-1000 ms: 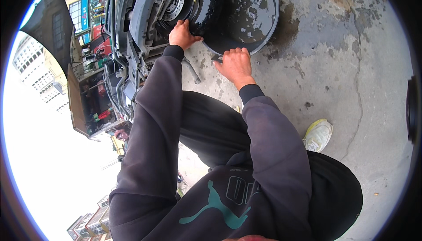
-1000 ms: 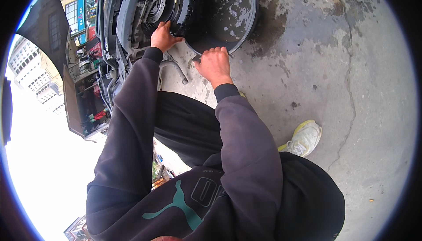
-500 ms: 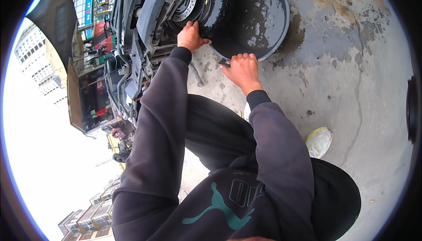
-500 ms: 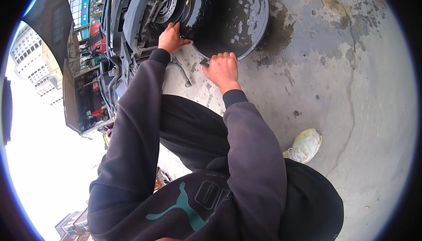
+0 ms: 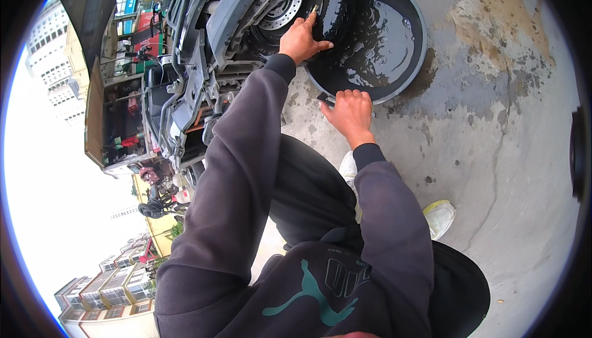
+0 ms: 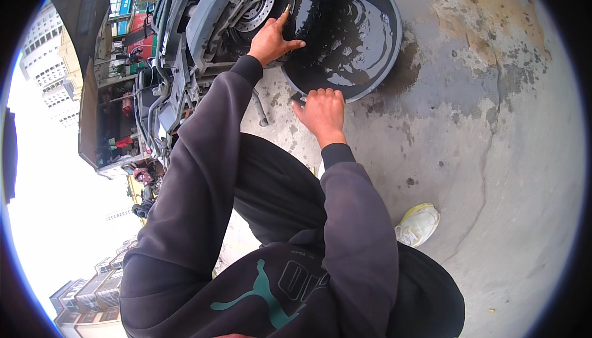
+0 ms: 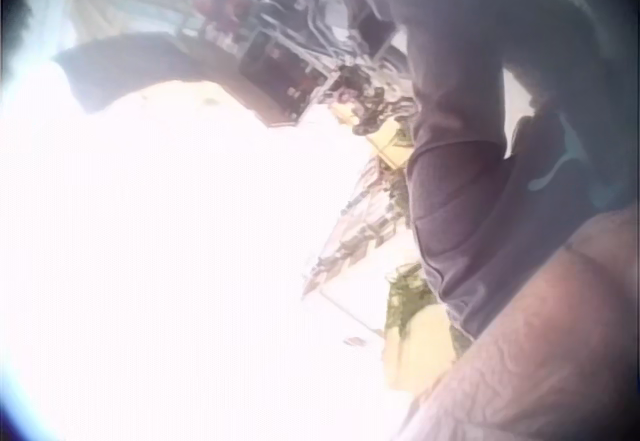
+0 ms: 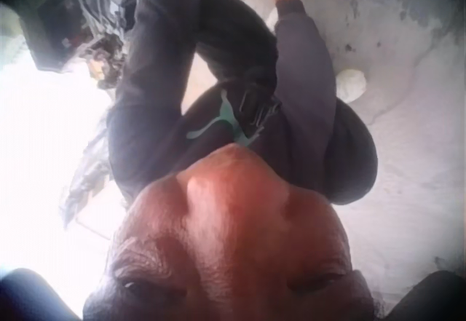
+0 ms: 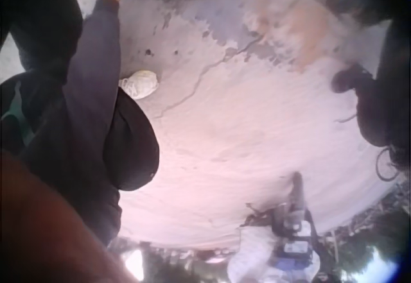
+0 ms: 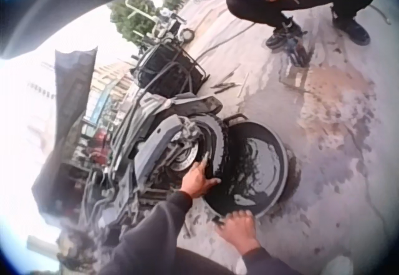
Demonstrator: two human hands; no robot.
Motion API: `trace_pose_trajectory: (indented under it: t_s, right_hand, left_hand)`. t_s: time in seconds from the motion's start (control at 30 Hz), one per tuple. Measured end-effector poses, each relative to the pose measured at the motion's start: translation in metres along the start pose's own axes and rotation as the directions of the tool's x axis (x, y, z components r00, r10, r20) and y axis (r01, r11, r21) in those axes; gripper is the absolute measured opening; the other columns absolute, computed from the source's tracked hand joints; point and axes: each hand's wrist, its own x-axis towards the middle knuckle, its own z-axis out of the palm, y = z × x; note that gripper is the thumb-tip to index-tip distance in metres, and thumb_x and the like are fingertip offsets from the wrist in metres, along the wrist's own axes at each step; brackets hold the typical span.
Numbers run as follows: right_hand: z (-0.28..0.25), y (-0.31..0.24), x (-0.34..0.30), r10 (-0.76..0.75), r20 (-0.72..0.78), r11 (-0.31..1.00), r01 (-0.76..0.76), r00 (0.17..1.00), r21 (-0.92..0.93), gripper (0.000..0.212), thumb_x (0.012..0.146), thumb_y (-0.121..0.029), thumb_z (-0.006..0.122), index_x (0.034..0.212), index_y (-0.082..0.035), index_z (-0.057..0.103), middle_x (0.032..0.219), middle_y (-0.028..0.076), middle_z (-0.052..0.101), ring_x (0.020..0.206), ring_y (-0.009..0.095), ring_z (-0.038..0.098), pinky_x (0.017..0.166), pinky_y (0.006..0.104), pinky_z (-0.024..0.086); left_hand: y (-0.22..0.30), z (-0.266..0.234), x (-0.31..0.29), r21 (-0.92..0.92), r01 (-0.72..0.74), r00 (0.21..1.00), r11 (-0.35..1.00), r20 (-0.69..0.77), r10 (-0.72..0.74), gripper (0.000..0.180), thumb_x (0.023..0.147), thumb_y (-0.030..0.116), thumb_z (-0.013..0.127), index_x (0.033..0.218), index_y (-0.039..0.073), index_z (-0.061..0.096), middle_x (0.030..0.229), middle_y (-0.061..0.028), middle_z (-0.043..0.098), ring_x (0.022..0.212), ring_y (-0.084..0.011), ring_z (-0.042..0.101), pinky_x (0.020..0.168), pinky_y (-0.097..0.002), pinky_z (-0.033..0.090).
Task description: The person repeatedly rubs the inner rim and tire sidewall of a car wheel with their hands, using a dark liquid from a nearby basin. The person dips their hands into the basin and applies the liquid to the wheel surface in a repetitive scrubbing motion.
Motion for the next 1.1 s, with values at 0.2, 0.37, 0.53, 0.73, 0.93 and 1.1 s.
trace_pose_trajectory:
  t_s: [0.2,0.37,0.53,0.73,0.93,1.1]
  right_hand:
    - [0.002,0.0,0.0,-0.01,-0.029,0.999,0.009,1.0,-0.031,0.049,0.082,-0.058,0.075,0.075,-0.009,0.073,0.077,0.006,0.069,0.081,0.024,0.068,0.082,0.0379,0.047]
    - [0.003,0.001,0.0,-0.024,-0.048,0.999,0.022,0.999,-0.046,0.049,0.082,-0.058,0.074,0.075,-0.009,0.073,0.077,0.007,0.07,0.081,0.024,0.068,0.081,0.0385,0.047]
    - [0.004,0.001,0.001,-0.049,-0.061,0.998,0.046,0.997,-0.046,0.05,0.083,-0.058,0.073,0.075,-0.009,0.072,0.077,0.008,0.07,0.08,0.025,0.068,0.079,0.0391,0.047]
    - [0.007,0.001,0.001,-0.054,-0.077,0.997,0.05,0.996,-0.061,0.05,0.083,-0.058,0.073,0.075,-0.009,0.071,0.076,0.008,0.069,0.079,0.025,0.068,0.079,0.0393,0.047]
    - [0.008,-0.004,0.002,-0.057,-0.071,0.997,0.053,0.996,-0.048,0.05,0.081,-0.058,0.074,0.076,-0.009,0.072,0.076,0.008,0.07,0.08,0.026,0.068,0.08,0.0392,0.048]
    - [0.004,0.006,0.001,-0.029,-0.042,0.999,0.027,0.999,-0.041,0.052,0.084,-0.058,0.072,0.078,-0.007,0.072,0.08,0.01,0.071,0.083,0.027,0.069,0.083,0.0402,0.049]
  left_hand:
    - [-0.006,-0.003,0.008,-0.053,0.025,0.995,0.998,0.101,-0.019,0.12,0.07,0.058,0.09,0.161,0.006,0.033,0.118,-0.0254,0.066,0.112,-0.0395,0.066,0.099,-0.0439,0.052]
    - [-0.01,-0.004,0.02,-0.178,0.048,0.983,0.983,0.18,-0.016,0.123,0.064,0.049,0.095,0.161,0.005,0.034,0.124,-0.0273,0.068,0.117,-0.0382,0.068,0.103,-0.0403,0.052]
    - [-0.009,-0.01,0.017,-0.258,0.066,0.983,0.964,0.181,-0.019,0.123,0.065,0.046,0.096,0.162,0.004,0.033,0.133,-0.0286,0.066,0.126,-0.0388,0.064,0.11,-0.0387,0.047]
    - [-0.008,-0.004,0.02,-0.244,0.063,0.986,0.968,0.165,-0.022,0.123,0.063,0.044,0.096,0.162,0.004,0.033,0.126,-0.0269,0.07,0.119,-0.0374,0.068,0.106,-0.0389,0.05]
    - [-0.018,-0.006,0.021,-0.281,0.064,0.979,0.958,0.202,-0.006,0.12,0.069,0.044,0.095,0.163,0.004,0.031,0.132,-0.0247,0.067,0.121,-0.0334,0.066,0.108,-0.036,0.047]
    - [-0.017,-0.033,0.035,-0.47,0.297,0.893,0.831,0.444,-0.067,0.073,0.101,0.039,0.067,0.164,0.023,0.034,0.099,-0.0084,0.068,0.085,-0.0162,0.066,0.068,-0.0314,0.057]
